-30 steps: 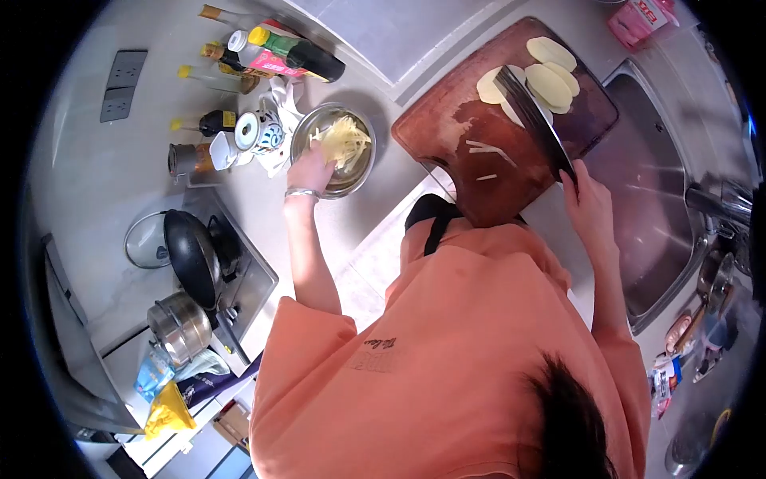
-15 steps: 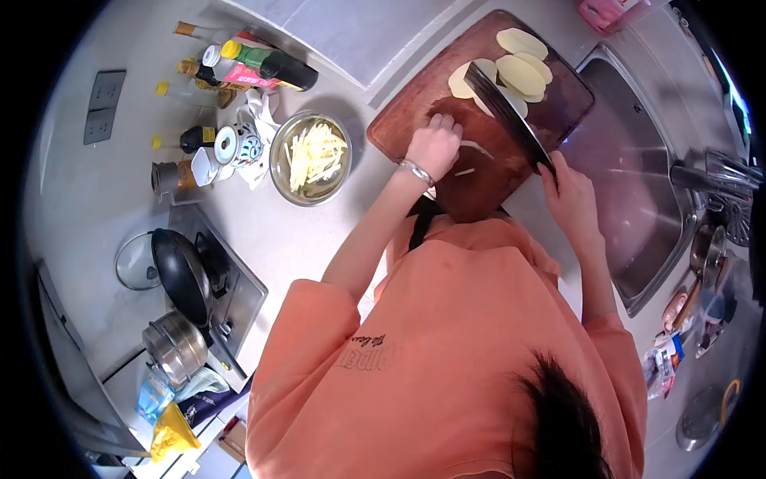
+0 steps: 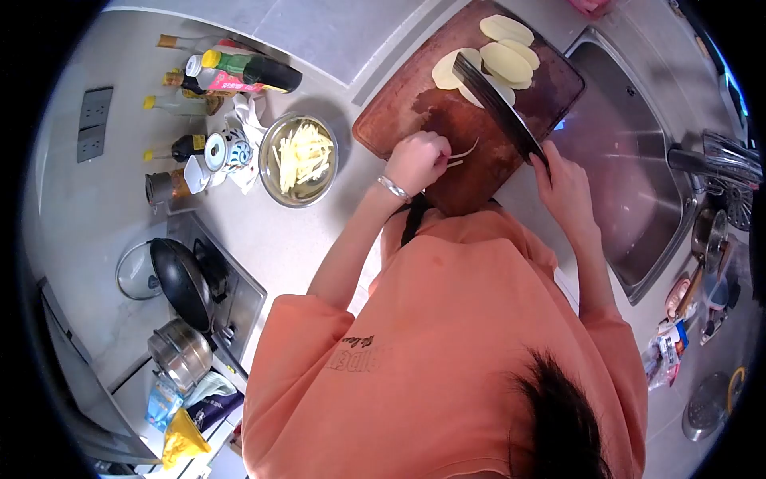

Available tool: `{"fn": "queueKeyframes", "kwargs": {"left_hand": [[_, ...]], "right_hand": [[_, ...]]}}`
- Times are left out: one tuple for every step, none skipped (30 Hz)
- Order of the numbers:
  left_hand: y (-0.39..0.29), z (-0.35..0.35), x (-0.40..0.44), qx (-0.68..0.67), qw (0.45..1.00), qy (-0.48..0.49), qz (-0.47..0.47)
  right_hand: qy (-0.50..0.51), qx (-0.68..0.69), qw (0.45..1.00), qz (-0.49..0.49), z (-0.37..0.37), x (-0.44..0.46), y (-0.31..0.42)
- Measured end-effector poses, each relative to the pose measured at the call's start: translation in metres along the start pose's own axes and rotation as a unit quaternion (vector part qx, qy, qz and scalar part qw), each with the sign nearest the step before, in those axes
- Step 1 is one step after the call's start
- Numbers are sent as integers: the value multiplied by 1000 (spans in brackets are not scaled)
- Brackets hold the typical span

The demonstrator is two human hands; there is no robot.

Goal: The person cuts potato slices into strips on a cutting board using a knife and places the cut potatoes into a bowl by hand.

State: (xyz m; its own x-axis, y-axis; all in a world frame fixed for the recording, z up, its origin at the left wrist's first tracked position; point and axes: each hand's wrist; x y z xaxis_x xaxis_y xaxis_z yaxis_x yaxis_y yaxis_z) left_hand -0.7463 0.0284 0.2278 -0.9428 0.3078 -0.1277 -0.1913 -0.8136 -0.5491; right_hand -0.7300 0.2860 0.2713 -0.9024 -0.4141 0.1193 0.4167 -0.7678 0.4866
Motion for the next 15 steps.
{"fn": "queueKeyframes", "kwargs": {"left_hand": [[-1,-6,-3,-1,1000,1,2],[-2,-14,-6,-5,1000,-3,14],[-5,-18,-7,-9,1000,-8,26],[-7,-22,-8,-9,1000,-8,26],[-9,-25,-9,28,999,-33,10],[-11,-27,-10,65,996,-57,-4],[-13,-30,-10,65,996,-59,-1],[-13,-33,-9,90,994,-58,-3],[-13,-34,-8,116,992,-58,-4],[-11,-34,-7,120,991,-63,2],[-8,-33,-8,106,992,-69,9],[-8,-23,-9,92,993,-76,17],[-5,-11,-16,56,993,-99,35],[0,5,-22,62,992,-103,40],[6,23,-31,57,984,-144,92]], "right_hand": [[2,0,1000,0,0,0,0],[5,3,1000,-4,0,1,0],[7,5,1000,-7,0,2,1],[7,5,1000,-7,0,2,1],[3,6,1000,-5,0,2,1],[-1,8,1000,-2,-1,2,2],[1,8,1000,1,-1,2,2],[9,4,1000,0,-2,3,2],[16,0,1000,1,-2,4,2],[15,3,1000,8,-2,6,4],[21,0,1000,3,-1,6,6],[27,-2,1000,-3,0,6,9],[26,3,1000,6,1,8,13],[26,6,1000,7,3,9,16],[26,8,1000,7,4,9,18]]}}
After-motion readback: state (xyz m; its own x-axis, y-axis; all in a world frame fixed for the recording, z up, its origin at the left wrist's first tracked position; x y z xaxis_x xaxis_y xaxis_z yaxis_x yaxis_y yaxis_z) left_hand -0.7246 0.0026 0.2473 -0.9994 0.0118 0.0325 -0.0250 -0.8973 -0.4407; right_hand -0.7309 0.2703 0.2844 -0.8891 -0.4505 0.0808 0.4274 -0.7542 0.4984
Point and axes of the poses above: each hand's wrist, its own x-axis towards the middle knuckle, its own z-axis out of the back of the hand, y = z × x, and after that the axes turned 11 degrees about z, right-handed
